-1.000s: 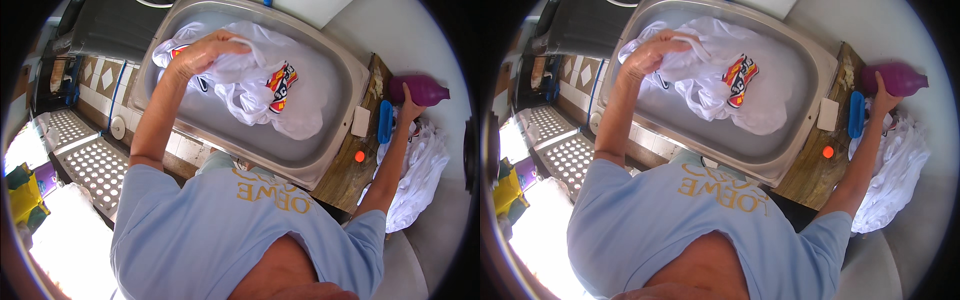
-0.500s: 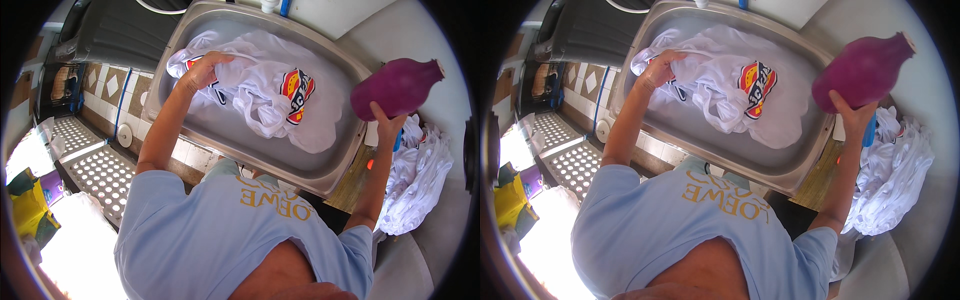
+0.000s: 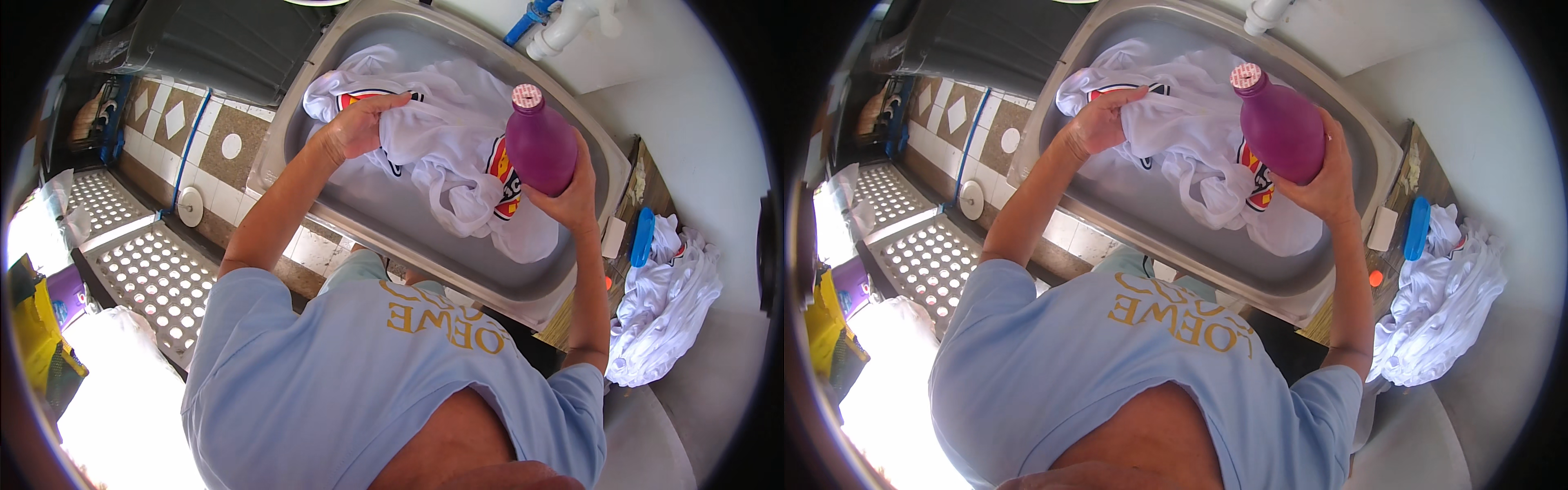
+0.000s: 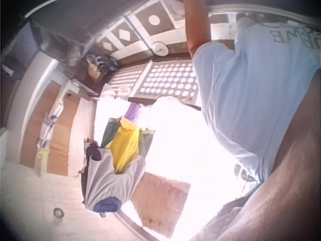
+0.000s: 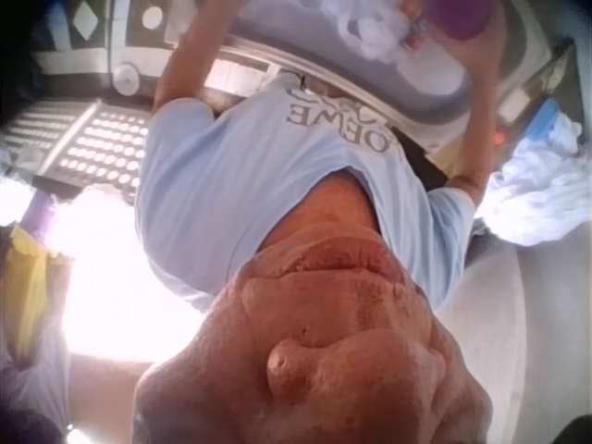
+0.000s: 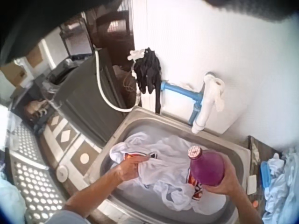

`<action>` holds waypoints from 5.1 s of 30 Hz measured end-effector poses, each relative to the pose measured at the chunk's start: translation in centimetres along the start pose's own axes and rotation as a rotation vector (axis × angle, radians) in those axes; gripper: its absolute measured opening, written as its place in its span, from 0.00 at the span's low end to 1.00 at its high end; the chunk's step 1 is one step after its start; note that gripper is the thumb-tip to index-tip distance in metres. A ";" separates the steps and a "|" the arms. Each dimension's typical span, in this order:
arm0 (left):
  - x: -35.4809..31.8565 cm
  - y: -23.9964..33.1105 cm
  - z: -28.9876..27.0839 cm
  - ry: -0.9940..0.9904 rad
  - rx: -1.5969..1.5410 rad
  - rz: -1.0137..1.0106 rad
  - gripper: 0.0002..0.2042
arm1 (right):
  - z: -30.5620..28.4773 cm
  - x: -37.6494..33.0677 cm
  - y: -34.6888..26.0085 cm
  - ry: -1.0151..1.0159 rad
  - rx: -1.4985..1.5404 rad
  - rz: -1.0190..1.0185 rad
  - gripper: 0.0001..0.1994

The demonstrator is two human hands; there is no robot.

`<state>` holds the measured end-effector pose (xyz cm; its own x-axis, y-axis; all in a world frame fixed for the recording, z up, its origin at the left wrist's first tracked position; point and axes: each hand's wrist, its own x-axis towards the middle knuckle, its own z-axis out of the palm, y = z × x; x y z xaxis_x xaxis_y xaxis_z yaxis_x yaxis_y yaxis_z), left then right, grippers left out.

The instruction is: The person picks up white t-shirts from a pile, places them in a sink, applies liquid from a purple bottle to the fabric, and rubs the items by hand.

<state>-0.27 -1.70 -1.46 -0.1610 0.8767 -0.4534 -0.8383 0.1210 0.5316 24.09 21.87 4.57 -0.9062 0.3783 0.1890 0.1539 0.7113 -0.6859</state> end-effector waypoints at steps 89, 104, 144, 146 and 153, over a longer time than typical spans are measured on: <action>2.6 -3.0 1.1 0.113 0.219 0.137 0.16 | 1.6 1.9 -2.2 -0.198 -0.723 0.019 0.42; 3.1 -3.5 0.7 0.101 0.147 0.064 0.14 | 1.4 1.3 -2.2 -0.184 -0.747 0.000 0.41; 3.3 -1.4 -0.7 0.121 0.015 -0.031 0.21 | 2.8 0.5 -1.6 -0.091 -0.569 0.049 0.41; 3.1 -1.2 -0.9 0.095 0.033 -0.016 0.22 | 2.9 0.5 -1.4 -0.063 -0.521 0.037 0.41; 1.7 0.4 -1.4 0.074 0.421 0.086 0.23 | 1.5 -1.9 -0.2 0.204 0.009 0.322 0.46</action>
<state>-1.61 -0.82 -2.98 -0.2713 0.8578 -0.4366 -0.5371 0.2415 0.8082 25.20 20.13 3.25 -0.7147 0.6926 0.0977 0.4139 0.5315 -0.7390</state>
